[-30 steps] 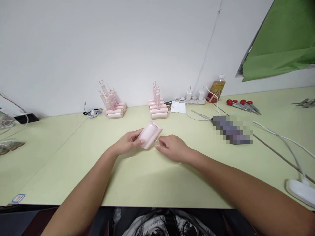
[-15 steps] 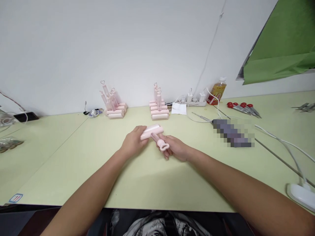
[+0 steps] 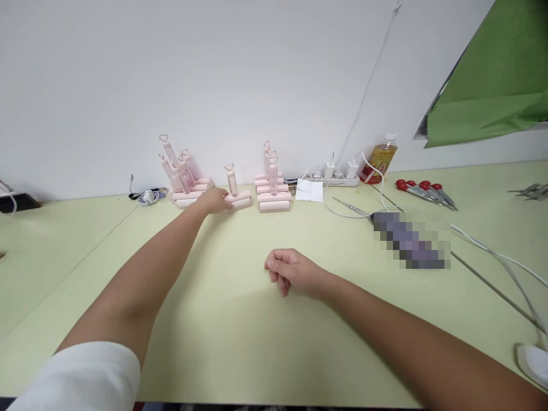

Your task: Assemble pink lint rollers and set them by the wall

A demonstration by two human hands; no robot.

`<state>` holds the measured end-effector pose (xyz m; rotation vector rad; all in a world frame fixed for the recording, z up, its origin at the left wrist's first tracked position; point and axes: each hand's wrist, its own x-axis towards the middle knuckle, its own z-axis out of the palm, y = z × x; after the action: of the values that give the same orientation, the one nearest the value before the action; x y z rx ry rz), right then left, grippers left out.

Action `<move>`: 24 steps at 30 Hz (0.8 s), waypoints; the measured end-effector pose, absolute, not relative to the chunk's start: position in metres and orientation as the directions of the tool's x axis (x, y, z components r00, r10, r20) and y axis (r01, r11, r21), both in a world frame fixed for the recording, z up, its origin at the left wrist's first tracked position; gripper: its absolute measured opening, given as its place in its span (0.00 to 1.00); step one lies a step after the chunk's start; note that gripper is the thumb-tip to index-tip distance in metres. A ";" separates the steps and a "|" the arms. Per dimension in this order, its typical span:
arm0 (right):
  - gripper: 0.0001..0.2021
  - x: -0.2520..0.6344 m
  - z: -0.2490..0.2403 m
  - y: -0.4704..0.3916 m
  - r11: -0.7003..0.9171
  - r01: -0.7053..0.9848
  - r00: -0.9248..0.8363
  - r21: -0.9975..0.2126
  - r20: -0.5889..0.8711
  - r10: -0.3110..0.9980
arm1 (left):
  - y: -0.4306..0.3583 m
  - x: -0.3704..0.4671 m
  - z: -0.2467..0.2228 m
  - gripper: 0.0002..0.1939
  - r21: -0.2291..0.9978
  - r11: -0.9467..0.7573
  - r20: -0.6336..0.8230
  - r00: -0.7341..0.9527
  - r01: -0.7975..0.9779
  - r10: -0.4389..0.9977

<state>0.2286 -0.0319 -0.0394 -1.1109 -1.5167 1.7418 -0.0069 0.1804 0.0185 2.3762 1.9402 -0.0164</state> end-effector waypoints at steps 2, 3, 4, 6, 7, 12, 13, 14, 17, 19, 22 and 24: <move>0.12 0.229 -0.038 -0.032 -0.198 0.106 -0.486 -0.975 -0.224 0.845 | 0.202 -0.001 0.019 0.32 0.029 -0.194 -0.049 0.195 0.981 0.980; 0.12 0.229 -0.038 -0.032 -0.203 0.112 -0.484 -0.973 -0.231 0.844 | 0.211 0.002 0.019 0.31 0.025 -0.191 -0.045 0.192 0.981 0.980; 0.12 0.229 -0.038 -0.033 -0.208 0.119 -0.482 -0.971 -0.240 0.843 | 0.219 0.004 0.019 0.30 0.024 -0.188 -0.039 0.189 0.982 0.981; 0.12 0.230 -0.038 -0.033 -0.217 0.127 -0.477 -0.968 -0.251 0.842 | 0.233 0.008 0.017 0.30 0.013 -0.175 -0.023 0.176 0.984 0.984; 0.12 0.229 -0.039 -0.033 -0.219 0.129 -0.476 -0.967 -0.254 0.842 | 0.239 0.009 0.016 0.29 0.009 -0.167 -0.013 0.167 0.986 0.986; 0.10 0.227 -0.042 -0.035 -0.224 0.126 -0.468 -0.966 -0.257 0.845 | 0.262 0.014 0.009 0.30 0.014 -0.123 0.021 0.122 0.992 0.992; 0.10 0.227 -0.043 -0.035 -0.227 0.120 -0.465 -0.967 -0.257 0.847 | 0.265 0.015 0.008 0.30 0.018 -0.120 0.023 0.120 0.993 0.993; 0.09 0.226 -0.044 -0.035 -0.230 0.115 -0.461 -0.966 -0.257 0.849 | 0.267 0.017 0.007 0.30 0.021 -0.120 0.024 0.119 0.993 0.993; 0.08 0.225 -0.045 -0.035 -0.243 0.098 -0.456 -0.965 -0.260 0.851 | 0.269 0.024 0.002 0.27 0.043 -0.109 0.047 0.107 0.993 0.993; 0.07 0.225 -0.045 -0.035 -0.251 0.091 -0.455 -0.964 -0.265 0.850 | 0.267 0.029 -0.003 0.27 0.086 -0.077 0.073 0.070 0.993 0.995; 0.06 0.225 -0.044 -0.035 -0.259 0.089 -0.453 -0.962 -0.271 0.849 | 0.262 0.035 -0.011 0.32 0.176 -0.021 0.100 0.003 0.984 0.995; 0.06 0.225 -0.044 -0.035 -0.257 0.091 -0.451 -0.962 -0.270 0.851 | 0.258 0.037 -0.015 0.37 0.220 0.008 0.130 -0.037 0.975 0.991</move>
<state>0.2248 -0.0350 -0.0439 -1.1703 -1.4356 1.7644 0.0369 0.2584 -0.0152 2.1359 2.1849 0.3858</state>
